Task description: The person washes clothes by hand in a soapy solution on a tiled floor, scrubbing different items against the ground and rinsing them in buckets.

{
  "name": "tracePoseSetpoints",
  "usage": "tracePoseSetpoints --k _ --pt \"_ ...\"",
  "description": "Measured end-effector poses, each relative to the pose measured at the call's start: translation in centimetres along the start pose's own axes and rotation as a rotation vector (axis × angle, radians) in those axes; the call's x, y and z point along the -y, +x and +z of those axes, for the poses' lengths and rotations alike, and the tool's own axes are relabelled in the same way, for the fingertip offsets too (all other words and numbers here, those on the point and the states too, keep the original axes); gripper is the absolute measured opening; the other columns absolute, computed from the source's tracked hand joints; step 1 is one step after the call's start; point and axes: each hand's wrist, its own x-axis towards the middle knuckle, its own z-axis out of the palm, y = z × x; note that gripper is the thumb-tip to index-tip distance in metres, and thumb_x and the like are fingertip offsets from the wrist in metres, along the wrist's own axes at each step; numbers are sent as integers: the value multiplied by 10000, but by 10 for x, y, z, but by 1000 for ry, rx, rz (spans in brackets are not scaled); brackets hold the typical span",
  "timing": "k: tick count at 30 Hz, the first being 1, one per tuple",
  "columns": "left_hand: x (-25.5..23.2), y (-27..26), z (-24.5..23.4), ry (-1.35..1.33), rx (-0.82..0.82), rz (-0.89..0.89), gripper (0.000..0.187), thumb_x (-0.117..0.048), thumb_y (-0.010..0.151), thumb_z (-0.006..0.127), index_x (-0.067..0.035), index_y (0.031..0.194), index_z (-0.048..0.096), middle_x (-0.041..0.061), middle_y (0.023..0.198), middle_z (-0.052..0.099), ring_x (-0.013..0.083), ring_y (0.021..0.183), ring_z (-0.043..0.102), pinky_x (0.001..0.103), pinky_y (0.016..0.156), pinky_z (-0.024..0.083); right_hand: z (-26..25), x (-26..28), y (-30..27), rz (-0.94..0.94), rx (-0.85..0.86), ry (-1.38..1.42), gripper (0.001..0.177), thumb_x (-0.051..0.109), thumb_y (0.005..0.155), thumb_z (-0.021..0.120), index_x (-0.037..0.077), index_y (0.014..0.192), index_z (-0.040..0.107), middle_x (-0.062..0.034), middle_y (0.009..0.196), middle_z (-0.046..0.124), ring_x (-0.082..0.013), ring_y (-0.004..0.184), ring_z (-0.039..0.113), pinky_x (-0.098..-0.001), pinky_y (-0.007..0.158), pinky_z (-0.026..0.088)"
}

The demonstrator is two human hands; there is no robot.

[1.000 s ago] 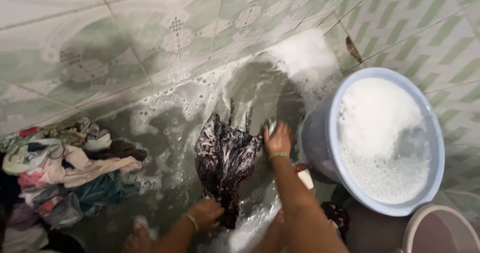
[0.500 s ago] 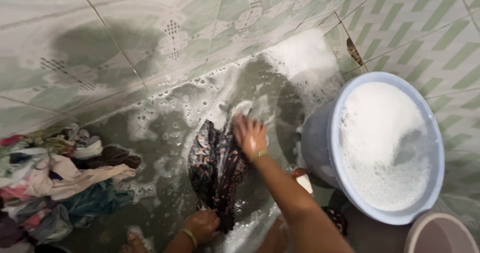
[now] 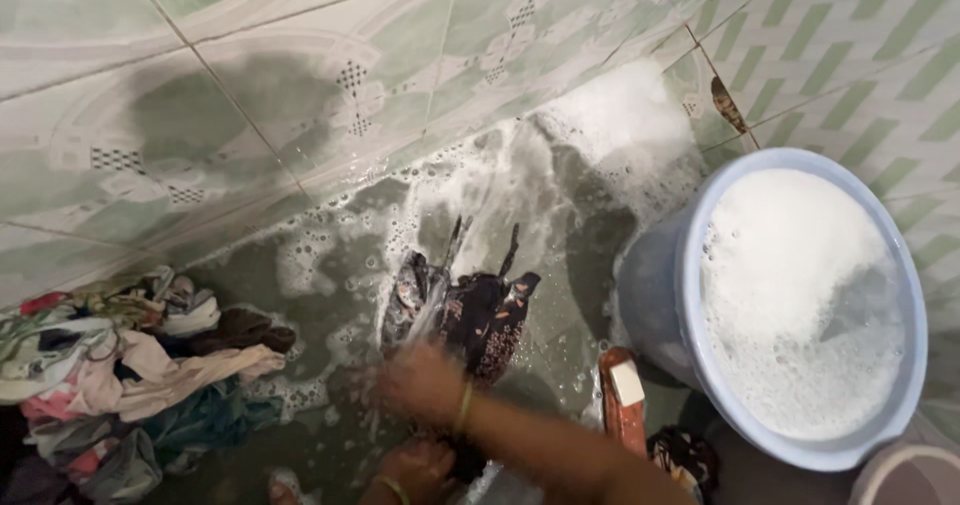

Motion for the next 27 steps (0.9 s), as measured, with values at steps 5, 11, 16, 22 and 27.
tracePoseSetpoints --k 5,11,16,22,27 --pt "7 -7 31 -3 -18 6 471 -416 820 783 -43 1104 731 172 1047 702 374 994 656 501 834 549 43 -18 27 271 429 133 732 424 880 527 290 1571 328 -147 1501 488 -378 1322 531 -545 1051 496" --pt "2 18 -38 381 -671 293 363 -347 894 687 -134 1183 740 113 1244 684 256 1138 644 378 988 519 67 -213 60 986 -445 951 548 394 1017 564 143 1498 481 -151 1534 470 -301 1356 506 -416 1109 424" --pt "-3 55 -56 152 242 -135 329 -308 1030 565 -90 1263 647 161 1225 598 350 1166 568 524 989 430 28 -105 -145 1388 -64 186 616 538 987 462 231 1520 487 -194 1507 512 -388 1309 551 -497 1091 468" --pt "-19 53 -82 327 -570 -52 944 -521 460 745 -121 1304 609 170 1394 504 471 1321 447 736 1033 296 -36 -21 -201 1389 403 254 946 631 908 655 235 1609 158 -168 1614 226 -400 1473 213 -595 1174 194" --pt "-38 83 -126 237 11 -542 483 -124 908 599 -157 1386 547 99 1451 526 347 1302 546 443 1045 519 -64 26 -194 1428 95 207 972 496 846 721 218 1608 187 -99 1605 303 -361 1486 260 -569 1213 191"
